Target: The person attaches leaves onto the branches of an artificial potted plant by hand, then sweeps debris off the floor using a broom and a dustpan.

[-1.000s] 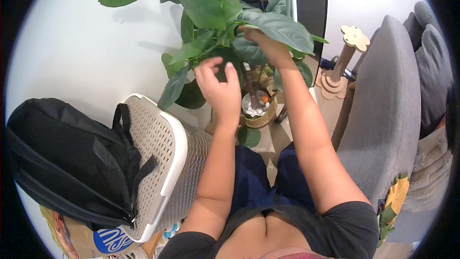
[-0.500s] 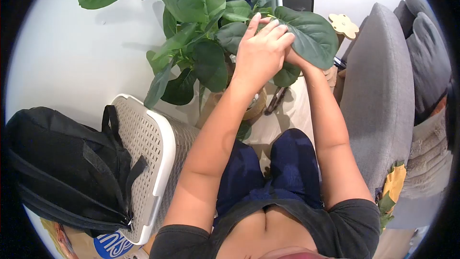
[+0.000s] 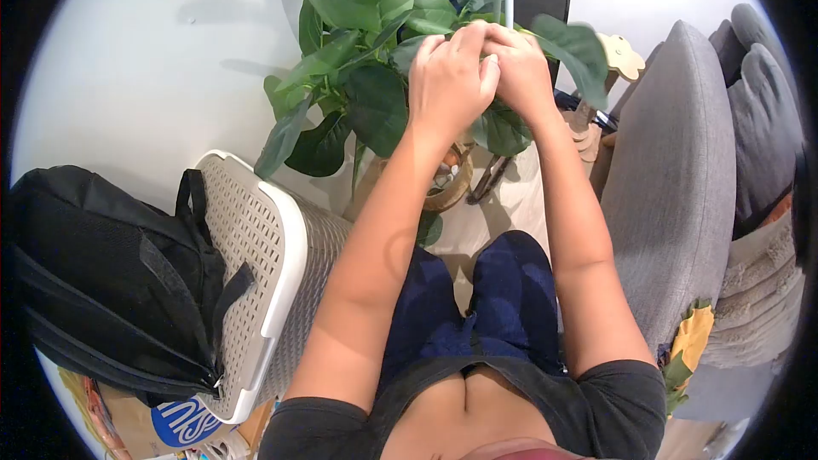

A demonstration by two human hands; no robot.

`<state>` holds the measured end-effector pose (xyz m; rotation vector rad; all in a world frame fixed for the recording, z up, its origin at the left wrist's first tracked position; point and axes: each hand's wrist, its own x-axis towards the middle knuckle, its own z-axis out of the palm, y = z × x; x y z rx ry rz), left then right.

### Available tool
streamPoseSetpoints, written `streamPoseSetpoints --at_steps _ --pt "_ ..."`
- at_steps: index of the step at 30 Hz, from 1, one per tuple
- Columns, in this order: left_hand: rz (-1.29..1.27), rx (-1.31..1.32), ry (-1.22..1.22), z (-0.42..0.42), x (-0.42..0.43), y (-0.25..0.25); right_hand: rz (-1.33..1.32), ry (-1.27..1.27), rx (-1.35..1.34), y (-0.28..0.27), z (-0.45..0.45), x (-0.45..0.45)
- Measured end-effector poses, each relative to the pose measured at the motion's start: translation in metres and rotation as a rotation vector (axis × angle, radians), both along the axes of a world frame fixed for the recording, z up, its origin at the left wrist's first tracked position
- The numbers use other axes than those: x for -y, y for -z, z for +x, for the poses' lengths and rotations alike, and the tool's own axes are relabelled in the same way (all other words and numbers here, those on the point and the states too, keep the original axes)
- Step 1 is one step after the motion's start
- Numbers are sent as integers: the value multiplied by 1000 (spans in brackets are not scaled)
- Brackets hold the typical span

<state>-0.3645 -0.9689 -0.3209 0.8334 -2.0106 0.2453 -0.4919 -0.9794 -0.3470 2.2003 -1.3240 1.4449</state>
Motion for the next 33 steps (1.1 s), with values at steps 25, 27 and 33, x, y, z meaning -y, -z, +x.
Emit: streamPoseSetpoints --at_steps 25,27,33 --pt "721 273 167 16 -75 227 1350 672 -650 402 -113 -34" --pt "854 264 147 25 -73 242 1254 687 -727 425 -126 -23" --pt "1058 200 151 51 -80 283 1181 729 -1205 449 -163 -11"
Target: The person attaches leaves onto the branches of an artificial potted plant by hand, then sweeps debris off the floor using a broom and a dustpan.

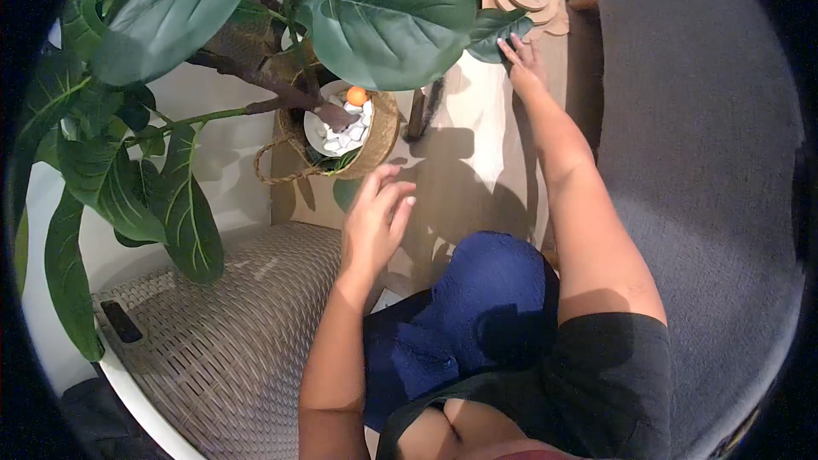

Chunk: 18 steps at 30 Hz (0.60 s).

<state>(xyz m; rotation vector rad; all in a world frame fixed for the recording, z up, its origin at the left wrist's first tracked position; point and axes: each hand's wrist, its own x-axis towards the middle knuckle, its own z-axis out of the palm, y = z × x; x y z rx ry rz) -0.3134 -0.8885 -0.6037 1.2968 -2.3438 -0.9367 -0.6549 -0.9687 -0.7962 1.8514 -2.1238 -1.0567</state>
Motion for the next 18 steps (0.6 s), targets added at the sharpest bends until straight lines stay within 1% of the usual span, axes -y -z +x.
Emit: streamPoseSetpoints --at_steps 2,3,5,6,8,9,10,11,12,13,14,15,16,18 --pt "70 11 -4 5 -5 1 -127 -32 153 5 -7 -1" --pt "103 -19 -8 6 -6 0 -118 -41 157 15 -8 -3" --pt "118 -33 -31 3 -8 -6 -387 -105 327 29 -11 -4" --pt "125 -50 -46 -1 -6 -9 -417 -98 385 17 -2 -8" --pt "80 -49 -45 -5 -4 -7 -150 114 402 -36 23 -12" --pt "33 -53 -45 -11 0 -5 -135 359 560 -57 36 -13" --pt "36 -63 -41 -19 2 -4 -63 575 737 -89 52 -16" --pt "462 -200 -245 -30 4 -4 -151 592 955 -105 59 -25" --pt "888 -333 -446 -41 7 -4 -140 440 1141 -113 63 -31" --pt "1048 -452 -475 -49 8 0 -149 357 1232 -133 75 -41" --pt "1044 -458 -467 -61 4 9 -1 243 1414 -157 79 -47" --pt "734 -427 -367 -75 -3 20 66 326 1596 -176 85 -54" --pt "422 -390 -266 -87 -7 21 54 320 1592 -205 92 -59" --pt "294 -512 -268 -106 -9 2 1 351 1780 -269 103 -71"
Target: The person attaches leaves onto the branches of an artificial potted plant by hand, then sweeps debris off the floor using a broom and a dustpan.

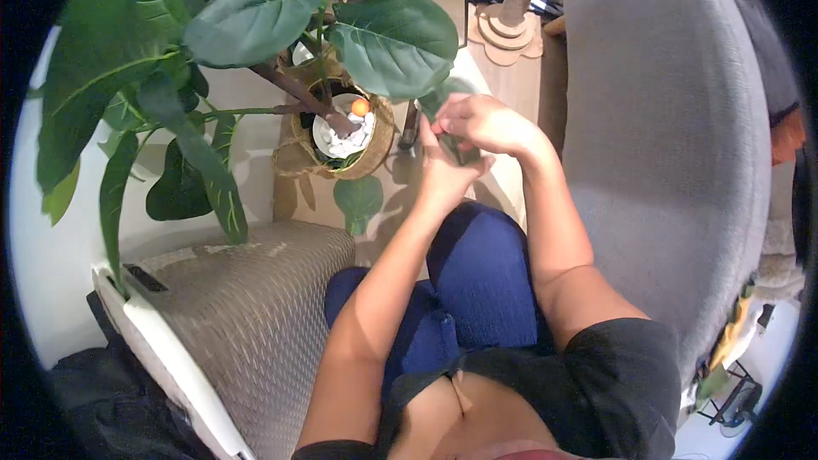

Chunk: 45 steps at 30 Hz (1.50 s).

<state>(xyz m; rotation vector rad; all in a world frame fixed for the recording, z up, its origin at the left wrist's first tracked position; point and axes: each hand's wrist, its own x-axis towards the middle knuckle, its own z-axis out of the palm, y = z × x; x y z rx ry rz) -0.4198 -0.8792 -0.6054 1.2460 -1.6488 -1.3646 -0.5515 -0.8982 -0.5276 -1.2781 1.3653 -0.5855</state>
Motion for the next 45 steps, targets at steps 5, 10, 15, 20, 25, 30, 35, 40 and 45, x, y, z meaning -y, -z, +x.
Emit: streamPoseSetpoints --at_steps 5,10,15,20,25,30,35,40,45 --pt "-194 -138 -198 -2 -8 -122 -634 164 252 -80 5 -30" --pt "-47 -501 -191 39 4 -216 -399 443 206 -112 -7 -57" --pt "-252 -163 -81 51 38 -244 -463 254 627 -118 65 -56" --pt "-502 34 -189 76 59 -275 -417 192 611 -176 93 -30" --pt "-504 -105 -113 90 69 -277 -322 301 826 -187 108 -22" --pt "-638 165 -175 103 29 -311 -559 386 561 -196 103 -14" --pt "-1271 562 -478 147 18 -361 -534 685 618 -222 74 64" --pt "-1122 687 -404 159 45 -334 -506 500 534 -240 119 132" --pt "-1098 707 -427 159 48 -311 -415 321 486 -223 144 175"
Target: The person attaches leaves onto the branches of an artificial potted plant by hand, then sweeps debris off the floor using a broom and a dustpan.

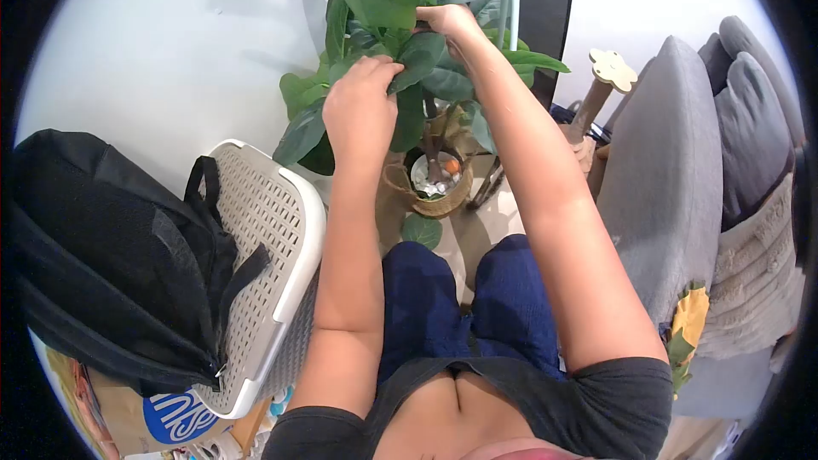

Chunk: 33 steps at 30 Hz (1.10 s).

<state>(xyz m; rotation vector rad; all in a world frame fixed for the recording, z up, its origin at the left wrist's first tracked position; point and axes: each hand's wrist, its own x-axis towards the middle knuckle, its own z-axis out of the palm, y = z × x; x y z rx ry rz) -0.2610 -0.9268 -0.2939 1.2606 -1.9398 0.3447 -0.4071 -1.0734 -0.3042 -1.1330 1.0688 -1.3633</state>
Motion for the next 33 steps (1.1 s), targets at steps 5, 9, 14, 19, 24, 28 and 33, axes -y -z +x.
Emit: streamPoseSetpoints --at_steps 5,9,14,19,24,28,33 --pt "-22 -8 6 5 -1 7 123 64 -292 -5 9 5" --pt "-21 -10 2 6 0 11 22 -10 -240 11 15 28" --pt "-11 -26 8 4 -1 14 -46 -87 -348 10 16 23" --pt "-23 -39 18 3 1 17 -82 -171 -254 10 13 20" --pt "-21 -38 17 2 0 21 -164 -76 -418 -1 12 22" --pt "-27 -47 28 2 0 20 -379 -46 -649 1 11 29" --pt "-62 -57 22 4 1 23 -366 117 -478 15 22 48"
